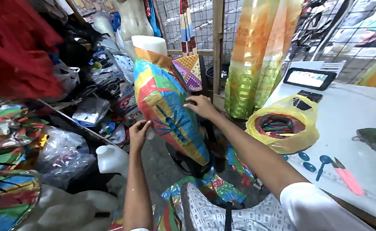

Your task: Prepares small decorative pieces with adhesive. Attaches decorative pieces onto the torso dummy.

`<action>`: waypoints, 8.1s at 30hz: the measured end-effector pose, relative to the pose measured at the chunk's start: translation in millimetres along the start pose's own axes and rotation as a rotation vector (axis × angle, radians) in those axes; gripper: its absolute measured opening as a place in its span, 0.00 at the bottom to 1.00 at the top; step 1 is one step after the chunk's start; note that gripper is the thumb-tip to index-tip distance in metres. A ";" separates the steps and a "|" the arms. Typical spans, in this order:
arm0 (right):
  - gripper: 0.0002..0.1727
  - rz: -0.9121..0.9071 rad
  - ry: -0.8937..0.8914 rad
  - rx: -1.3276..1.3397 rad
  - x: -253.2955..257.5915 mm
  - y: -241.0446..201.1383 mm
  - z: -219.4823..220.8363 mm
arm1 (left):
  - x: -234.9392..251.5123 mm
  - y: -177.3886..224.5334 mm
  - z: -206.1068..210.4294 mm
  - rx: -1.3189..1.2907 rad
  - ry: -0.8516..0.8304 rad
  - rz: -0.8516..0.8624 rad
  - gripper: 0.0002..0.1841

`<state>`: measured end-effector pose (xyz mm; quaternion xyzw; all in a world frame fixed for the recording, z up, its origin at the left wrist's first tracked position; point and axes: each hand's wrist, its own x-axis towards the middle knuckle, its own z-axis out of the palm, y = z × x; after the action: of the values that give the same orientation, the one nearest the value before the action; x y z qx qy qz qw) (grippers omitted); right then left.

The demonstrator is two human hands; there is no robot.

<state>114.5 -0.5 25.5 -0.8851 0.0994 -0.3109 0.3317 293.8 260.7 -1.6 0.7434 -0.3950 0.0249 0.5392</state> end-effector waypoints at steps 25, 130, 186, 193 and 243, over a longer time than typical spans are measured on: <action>0.17 0.701 -0.187 0.388 -328.1 47.4 33.7 | -17.6 15.4 53.7 -0.192 0.261 -0.070 0.51; 0.11 0.030 0.515 0.724 -400.6 -43.5 -152.6 | -178.0 182.6 237.9 -1.061 -1.242 0.068 0.14; 0.23 0.703 0.843 -0.450 -368.9 24.2 -132.3 | -224.6 155.9 240.0 -0.462 -0.699 -0.185 0.17; 0.26 0.547 0.500 -0.172 -328.0 -39.1 -80.1 | -230.5 156.4 241.8 -0.039 -0.214 0.406 0.14; 0.21 0.142 0.376 -0.372 -329.7 -26.7 -81.4 | -217.1 169.4 198.3 -1.109 -1.009 -0.759 0.17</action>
<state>-195.9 103.1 -69.1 -0.8483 0.2765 -0.4223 0.1598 -36.4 201.5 -52.3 0.3751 -0.2668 -0.6914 0.5568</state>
